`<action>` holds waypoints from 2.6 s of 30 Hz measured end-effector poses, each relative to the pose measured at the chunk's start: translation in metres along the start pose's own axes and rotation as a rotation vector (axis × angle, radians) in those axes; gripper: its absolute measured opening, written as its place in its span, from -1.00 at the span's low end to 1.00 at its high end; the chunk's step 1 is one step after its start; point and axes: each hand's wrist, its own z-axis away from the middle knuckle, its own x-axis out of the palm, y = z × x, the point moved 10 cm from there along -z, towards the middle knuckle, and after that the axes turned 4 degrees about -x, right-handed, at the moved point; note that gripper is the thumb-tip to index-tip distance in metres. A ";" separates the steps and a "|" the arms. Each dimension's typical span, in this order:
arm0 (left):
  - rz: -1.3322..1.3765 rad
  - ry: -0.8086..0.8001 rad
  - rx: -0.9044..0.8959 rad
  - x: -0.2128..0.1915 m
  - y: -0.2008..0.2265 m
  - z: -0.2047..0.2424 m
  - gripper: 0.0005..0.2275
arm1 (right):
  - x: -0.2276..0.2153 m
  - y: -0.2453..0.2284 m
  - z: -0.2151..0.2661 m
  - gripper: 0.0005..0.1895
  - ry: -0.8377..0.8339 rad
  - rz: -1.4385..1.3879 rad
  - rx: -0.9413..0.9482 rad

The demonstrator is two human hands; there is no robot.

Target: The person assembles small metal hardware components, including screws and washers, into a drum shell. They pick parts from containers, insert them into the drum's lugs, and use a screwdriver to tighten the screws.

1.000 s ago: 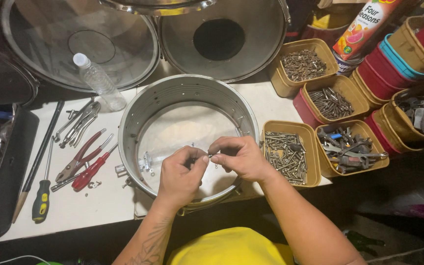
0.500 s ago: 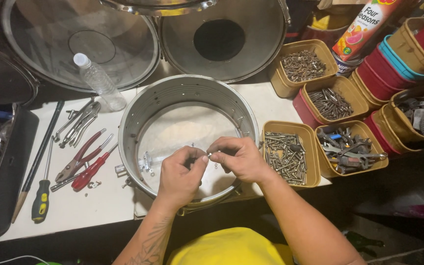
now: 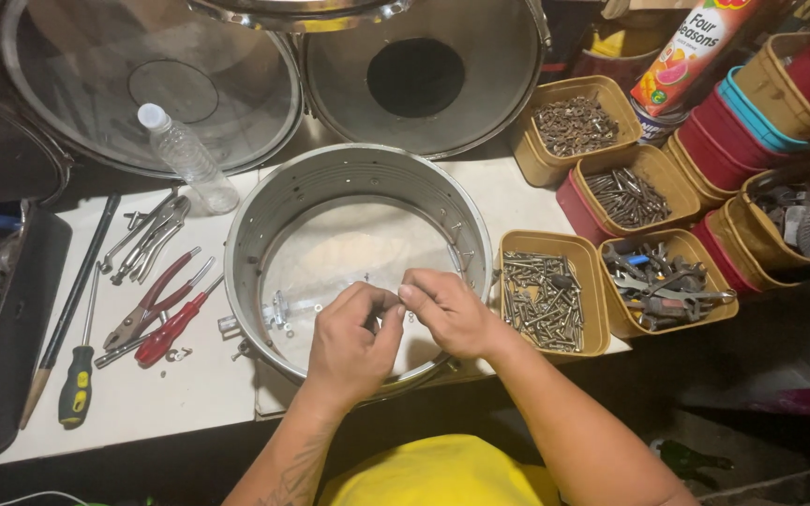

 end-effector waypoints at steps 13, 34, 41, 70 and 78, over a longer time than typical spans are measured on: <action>0.000 0.003 0.000 -0.001 0.005 -0.001 -0.97 | 0.003 0.019 0.005 -0.56 0.044 -0.173 0.138; -0.169 -0.207 -0.185 0.016 -0.013 0.000 -0.79 | 0.000 -0.028 -0.001 -0.81 0.049 0.210 -0.031; -0.170 -0.115 -0.021 0.006 0.013 -0.001 -0.87 | 0.004 -0.038 -0.001 -0.86 0.034 0.238 -0.071; -0.194 -0.056 0.114 0.002 0.030 0.002 -0.95 | 0.011 -0.027 0.001 -0.64 0.039 0.293 -0.085; -0.193 -0.102 0.057 0.007 0.020 0.003 -0.84 | 0.016 -0.044 0.002 -0.68 -0.014 0.230 -0.140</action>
